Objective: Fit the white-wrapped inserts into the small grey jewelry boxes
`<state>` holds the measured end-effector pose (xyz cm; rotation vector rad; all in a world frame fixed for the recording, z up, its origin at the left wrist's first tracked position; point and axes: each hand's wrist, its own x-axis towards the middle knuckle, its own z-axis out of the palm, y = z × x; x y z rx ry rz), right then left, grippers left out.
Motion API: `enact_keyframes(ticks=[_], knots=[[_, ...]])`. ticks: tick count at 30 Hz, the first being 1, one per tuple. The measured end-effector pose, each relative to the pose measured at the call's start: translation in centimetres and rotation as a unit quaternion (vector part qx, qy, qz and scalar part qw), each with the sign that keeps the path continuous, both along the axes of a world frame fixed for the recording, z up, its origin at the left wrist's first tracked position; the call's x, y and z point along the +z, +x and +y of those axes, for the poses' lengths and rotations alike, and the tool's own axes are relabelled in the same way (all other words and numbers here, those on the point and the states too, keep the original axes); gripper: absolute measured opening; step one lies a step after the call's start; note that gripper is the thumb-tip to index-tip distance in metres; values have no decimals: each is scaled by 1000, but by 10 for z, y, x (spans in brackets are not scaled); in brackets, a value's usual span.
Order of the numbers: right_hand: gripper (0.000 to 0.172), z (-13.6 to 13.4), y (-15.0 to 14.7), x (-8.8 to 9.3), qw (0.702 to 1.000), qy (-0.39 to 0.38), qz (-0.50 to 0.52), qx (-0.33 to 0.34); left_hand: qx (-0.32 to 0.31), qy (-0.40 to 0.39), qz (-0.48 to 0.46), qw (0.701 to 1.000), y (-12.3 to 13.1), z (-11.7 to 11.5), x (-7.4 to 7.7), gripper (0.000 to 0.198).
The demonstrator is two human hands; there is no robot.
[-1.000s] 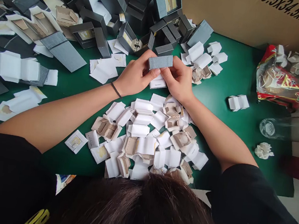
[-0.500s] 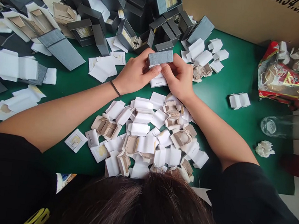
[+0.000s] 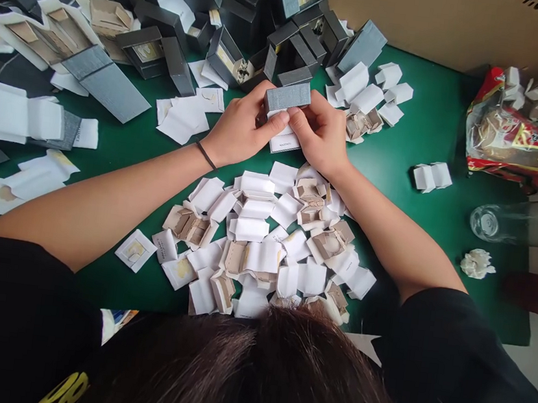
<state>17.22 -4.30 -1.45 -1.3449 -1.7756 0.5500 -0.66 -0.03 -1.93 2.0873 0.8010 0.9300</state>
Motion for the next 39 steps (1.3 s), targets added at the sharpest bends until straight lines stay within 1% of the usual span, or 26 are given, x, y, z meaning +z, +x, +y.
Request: enact_keyframes(ticks=[7,14,19,25,33,39], knots=[[54,-2,-2,5,1000,-5,-8,10,13,15,-10,1000,0,-1,1,45],[55,-3,-1,7,1000,-1,-14,7,24,14,24,999,0,-2,2,51],[57,-2,-2,5,1000,15,-3,0,20,7,-5,1000,2,1,-2,55],[60,-3,-3,3,1000,5,7,-21,25,4,-74,997,4,2,-4,53],[60,-1,-2,2,1000,-8,12,-19,41,2,-64,997,3,1,-4,52],[58,0,-2,0,999,9,32,-37,39,-10,-78,996,4,1,-3,52]])
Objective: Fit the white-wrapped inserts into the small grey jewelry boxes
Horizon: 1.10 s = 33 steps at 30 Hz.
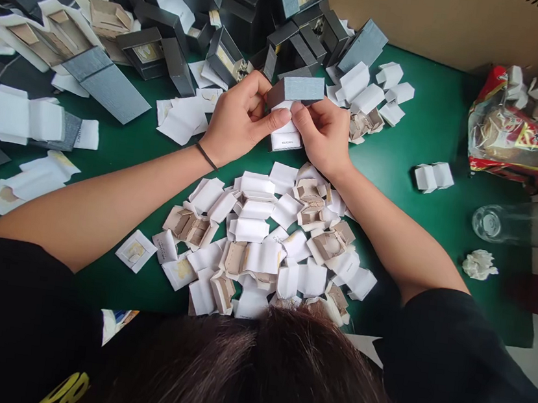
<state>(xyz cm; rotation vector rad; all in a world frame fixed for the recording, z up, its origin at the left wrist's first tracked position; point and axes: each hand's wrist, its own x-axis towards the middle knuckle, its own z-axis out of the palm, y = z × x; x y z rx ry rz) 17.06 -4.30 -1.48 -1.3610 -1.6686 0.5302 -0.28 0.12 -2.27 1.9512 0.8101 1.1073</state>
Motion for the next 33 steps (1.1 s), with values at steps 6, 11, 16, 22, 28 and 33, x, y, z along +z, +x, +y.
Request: enact_keyframes(ticks=[6,11,16,22,28,33], knots=[[58,2,0,0,1000,1,1,0,9,-36,-54,998,2,-1,4,51],[57,1,0,1,1000,-7,-3,13,24,-35,-71,997,3,-3,7,46],[57,0,-2,3,998,-39,1,39,7,-2,-73,997,2,-1,7,41],[55,0,-1,3,997,-63,-9,45,16,19,-58,998,2,1,5,37],[54,0,-3,5,997,-59,-5,49,42,-3,-63,997,2,3,2,40],[53,-1,-4,6,996,-65,-7,53,20,28,-32,999,-2,1,4,36]])
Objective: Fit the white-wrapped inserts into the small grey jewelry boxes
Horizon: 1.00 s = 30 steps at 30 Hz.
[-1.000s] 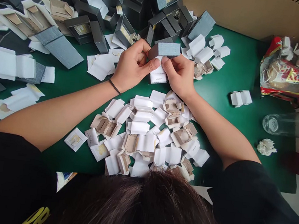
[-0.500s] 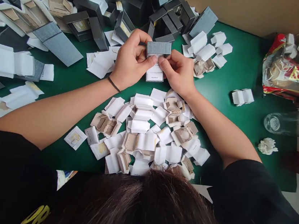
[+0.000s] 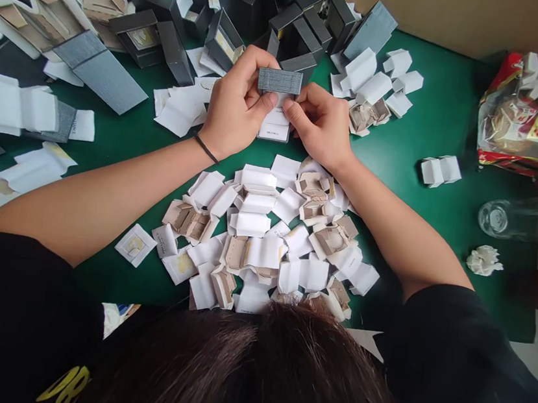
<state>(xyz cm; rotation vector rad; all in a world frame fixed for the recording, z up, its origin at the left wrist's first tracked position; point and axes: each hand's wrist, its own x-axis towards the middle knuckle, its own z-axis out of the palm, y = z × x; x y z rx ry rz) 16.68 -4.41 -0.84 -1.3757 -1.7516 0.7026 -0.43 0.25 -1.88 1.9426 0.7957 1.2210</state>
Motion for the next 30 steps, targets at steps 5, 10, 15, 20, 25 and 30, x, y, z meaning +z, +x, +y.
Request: enact_keyframes(ticks=[5,10,15,20,25,30], knots=[[51,0,0,0,1000,-11,4,7,-8,25,20,999,-4,-1,0,33],[51,0,1,1,1000,-14,1,17,-31,65,28,997,-6,1,-2,32],[52,0,1,1,1000,-12,-4,15,2,26,33,999,-3,-4,5,30],[54,1,0,0,1000,-7,10,6,32,-57,-35,997,2,-10,12,34],[54,2,1,0,1000,-10,24,5,23,-45,-68,996,2,-9,9,48],[53,1,0,1,1000,-4,17,10,27,-6,-96,995,1,-9,9,56]])
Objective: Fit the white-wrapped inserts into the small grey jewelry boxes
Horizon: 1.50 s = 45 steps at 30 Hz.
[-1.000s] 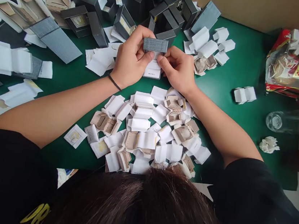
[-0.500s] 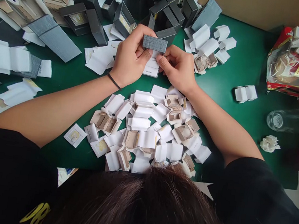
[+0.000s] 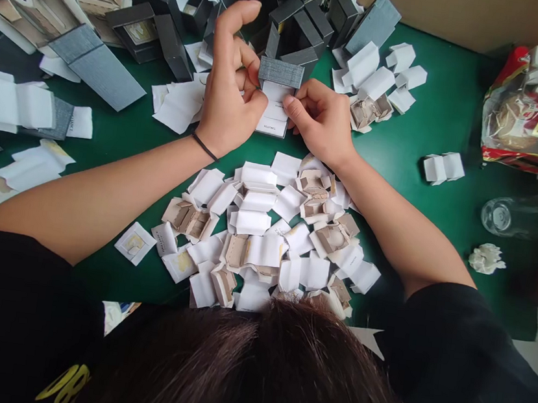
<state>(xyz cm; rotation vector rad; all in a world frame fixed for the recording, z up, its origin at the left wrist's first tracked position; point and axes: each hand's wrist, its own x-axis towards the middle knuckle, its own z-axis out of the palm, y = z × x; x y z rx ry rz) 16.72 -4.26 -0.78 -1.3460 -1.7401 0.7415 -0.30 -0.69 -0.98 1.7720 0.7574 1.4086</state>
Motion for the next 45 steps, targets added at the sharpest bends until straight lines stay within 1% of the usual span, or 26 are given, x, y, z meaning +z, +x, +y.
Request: enact_keyframes(ticks=[5,8,11,17,19,21,24,27,31,35,38,40,41,43,45], knots=[[50,-1,-1,1,1000,1,-8,-1,13,9,14,1000,1,4,-2,44],[48,0,-1,0,1000,-3,-7,-2,-2,-13,21,1000,1,10,-5,46],[45,0,0,0,1000,-6,-6,-1,-21,-17,19,999,0,14,-8,47],[42,1,0,0,1000,-8,1,2,-24,-18,7,1000,-2,17,-16,56],[41,1,0,0,1000,-5,0,-1,-30,-15,9,999,-2,16,-17,54],[40,1,0,1,1000,-2,-5,-4,-29,-18,5,999,-1,15,-16,47],[37,1,0,2,1000,-9,-18,-4,-18,-54,-20,998,2,13,-11,40],[30,1,-1,3,999,-15,-30,-4,-7,-88,-39,995,5,12,-7,42],[23,0,-1,7,999,-16,-42,5,2,-89,-31,996,5,14,-7,42],[31,0,-1,6,999,-25,-40,5,22,-69,-28,997,4,18,-10,39],[41,2,1,0,1000,-14,-20,-3,45,-71,1,996,4,19,-11,32],[47,3,2,-6,1000,7,-5,-19,22,-91,5,996,3,17,-10,20],[50,4,3,-8,999,19,-1,-30,-1,-99,12,995,3,15,-8,19],[53,4,4,-10,998,40,2,-50,-47,-93,50,993,3,10,-6,35],[54,3,4,-9,997,54,0,-64,-77,-75,102,989,2,7,-5,50]])
